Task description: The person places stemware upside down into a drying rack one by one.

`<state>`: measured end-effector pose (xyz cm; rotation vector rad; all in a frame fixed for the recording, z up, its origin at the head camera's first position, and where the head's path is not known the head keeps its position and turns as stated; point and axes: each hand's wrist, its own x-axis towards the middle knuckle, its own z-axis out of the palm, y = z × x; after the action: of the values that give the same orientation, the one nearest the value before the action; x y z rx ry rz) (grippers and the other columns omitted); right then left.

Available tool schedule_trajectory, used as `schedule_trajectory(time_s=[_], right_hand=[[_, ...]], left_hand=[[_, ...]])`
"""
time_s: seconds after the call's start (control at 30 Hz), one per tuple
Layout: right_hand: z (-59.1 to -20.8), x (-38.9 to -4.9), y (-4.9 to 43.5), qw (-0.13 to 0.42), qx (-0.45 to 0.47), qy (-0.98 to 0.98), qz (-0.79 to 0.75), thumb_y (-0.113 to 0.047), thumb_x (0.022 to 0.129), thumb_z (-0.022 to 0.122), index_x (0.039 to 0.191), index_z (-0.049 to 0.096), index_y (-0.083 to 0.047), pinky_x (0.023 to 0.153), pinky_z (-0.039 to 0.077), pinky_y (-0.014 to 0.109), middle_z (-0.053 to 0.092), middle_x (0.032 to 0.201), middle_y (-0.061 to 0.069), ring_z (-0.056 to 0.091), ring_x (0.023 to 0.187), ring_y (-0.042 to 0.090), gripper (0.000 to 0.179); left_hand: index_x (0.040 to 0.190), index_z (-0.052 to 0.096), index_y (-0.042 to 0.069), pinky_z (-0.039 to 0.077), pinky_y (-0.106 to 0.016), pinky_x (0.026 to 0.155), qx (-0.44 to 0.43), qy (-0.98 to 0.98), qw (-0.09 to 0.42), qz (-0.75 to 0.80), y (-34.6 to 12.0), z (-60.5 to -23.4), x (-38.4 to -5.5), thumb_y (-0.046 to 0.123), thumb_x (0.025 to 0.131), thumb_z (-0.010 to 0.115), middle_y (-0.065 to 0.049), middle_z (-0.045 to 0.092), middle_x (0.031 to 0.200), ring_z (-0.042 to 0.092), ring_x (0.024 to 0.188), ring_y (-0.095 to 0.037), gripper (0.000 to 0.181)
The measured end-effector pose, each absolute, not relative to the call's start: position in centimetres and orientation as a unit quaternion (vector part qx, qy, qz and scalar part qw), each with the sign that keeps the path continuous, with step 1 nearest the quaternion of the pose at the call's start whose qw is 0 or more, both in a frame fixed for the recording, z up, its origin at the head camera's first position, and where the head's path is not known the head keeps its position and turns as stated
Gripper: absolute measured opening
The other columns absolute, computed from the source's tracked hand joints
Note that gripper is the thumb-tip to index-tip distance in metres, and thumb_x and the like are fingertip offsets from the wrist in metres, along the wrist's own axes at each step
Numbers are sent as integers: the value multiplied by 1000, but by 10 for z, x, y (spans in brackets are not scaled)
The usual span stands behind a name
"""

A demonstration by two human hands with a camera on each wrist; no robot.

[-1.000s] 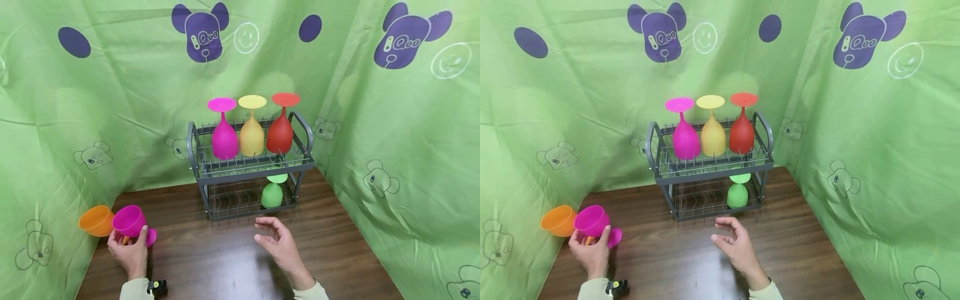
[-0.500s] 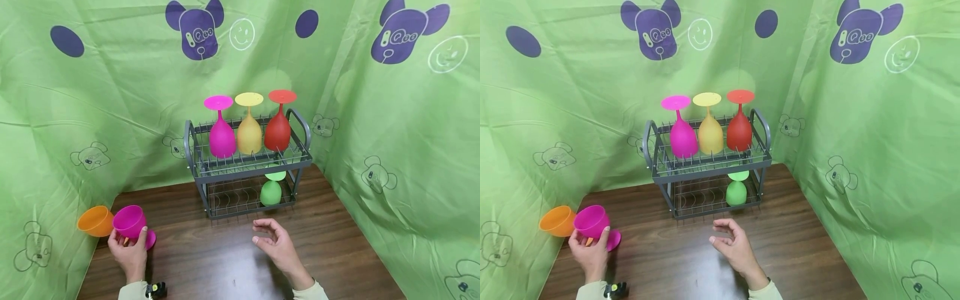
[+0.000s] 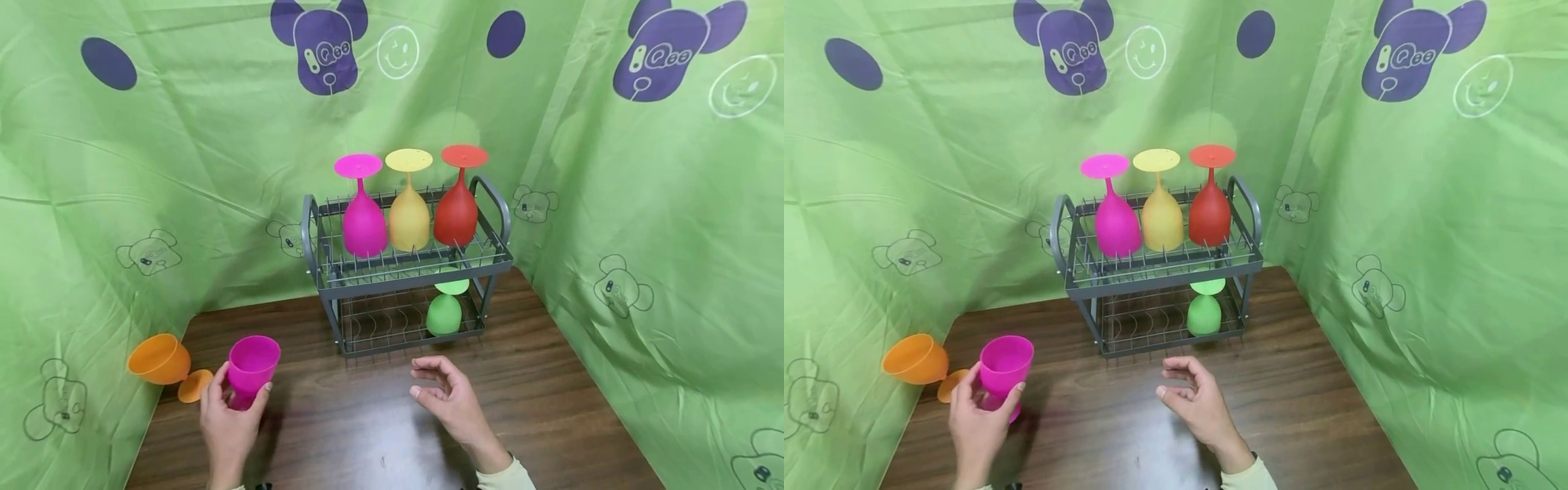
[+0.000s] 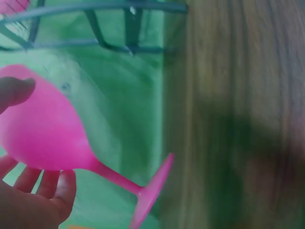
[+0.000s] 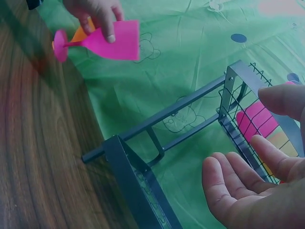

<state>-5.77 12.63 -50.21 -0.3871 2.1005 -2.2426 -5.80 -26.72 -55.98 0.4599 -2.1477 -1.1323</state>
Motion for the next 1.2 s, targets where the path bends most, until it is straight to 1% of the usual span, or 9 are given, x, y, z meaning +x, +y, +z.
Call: schedule_trajectory(time_s=[0.1, 0.2, 0.43, 0.6, 0.7, 0.8, 0.97, 1.07, 1.2], right_hand=[[-499, -58, 125, 23, -132, 677, -723, 2, 91, 74, 133, 59, 4, 93, 62, 31, 61, 139, 19, 65, 122, 32, 45], [-497, -59, 124, 21, -141, 677, -722, 1, 92, 74, 134, 59, 4, 94, 62, 31, 60, 141, 21, 64, 123, 35, 45], [-492, -61, 122, 15, -165, 678, -716, 2, 92, 74, 135, 57, 6, 96, 62, 33, 59, 143, 22, 63, 125, 35, 46], [-489, -62, 121, 7, -175, 685, -707, 2, 92, 75, 135, 59, 3, 96, 62, 37, 60, 142, 20, 63, 126, 36, 46], [-487, -63, 120, 5, -180, 690, -701, 2, 92, 75, 136, 58, 3, 97, 62, 39, 60, 142, 19, 62, 127, 39, 47], [-484, -64, 117, 5, -189, 696, -692, 1, 93, 75, 137, 58, 3, 97, 62, 38, 61, 141, 18, 62, 127, 37, 47], [-480, -65, 115, 2, -200, 713, -673, -2, 93, 77, 138, 60, -3, 99, 61, 37, 62, 142, 14, 63, 127, 18, 49], [-477, -66, 114, 0, -208, 724, -658, -5, 91, 80, 141, 60, -8, 101, 60, 40, 61, 145, 11, 61, 128, 11, 54], [-474, -67, 111, 2, -234, 745, -625, -12, 88, 86, 146, 57, -18, 106, 59, 42, 58, 149, 5, 58, 133, 13, 65]], left_hand=[[151, 58, 12, 39, -1, 94, 129, -841, 330, -409, -255, -547, -51, 5, 65, 100, -20, 58, 136, 49, 110, 9, 96], [151, 59, 11, 39, -1, 97, 84, -856, 326, -393, -243, -535, -47, 2, 63, 100, -21, 59, 137, 51, 112, 4, 98], [148, 60, 9, 46, -4, 80, 5, -882, 295, -367, -222, -517, -42, 1, 60, 101, -18, 61, 134, 62, 107, -19, 98], [147, 61, 8, 47, -9, 66, -38, -891, 284, -352, -211, -511, -40, 3, 59, 102, -18, 61, 133, 59, 93, -17, 97], [146, 61, 9, 48, -13, 64, -57, -896, 280, -341, -207, -508, -40, 4, 58, 102, -17, 61, 133, 55, 94, -15, 97], [146, 61, 8, 57, -26, 73, -76, -904, 278, -316, -204, -504, -39, 7, 57, 103, -16, 62, 132, 58, 106, -19, 98], [144, 62, 9, 62, -54, 85, -104, -915, 263, -286, -198, -495, -37, 11, 56, 104, -15, 62, 132, 60, 119, -30, 97], [143, 63, 9, 61, -54, 87, -124, -920, 249, -275, -193, -487, -37, 13, 56, 104, -15, 62, 131, 60, 119, -32, 96], [144, 63, 10, 62, -50, 88, -149, -927, 224, -260, -186, -478, -36, 16, 58, 104, -13, 62, 132, 60, 119, -30, 96]])
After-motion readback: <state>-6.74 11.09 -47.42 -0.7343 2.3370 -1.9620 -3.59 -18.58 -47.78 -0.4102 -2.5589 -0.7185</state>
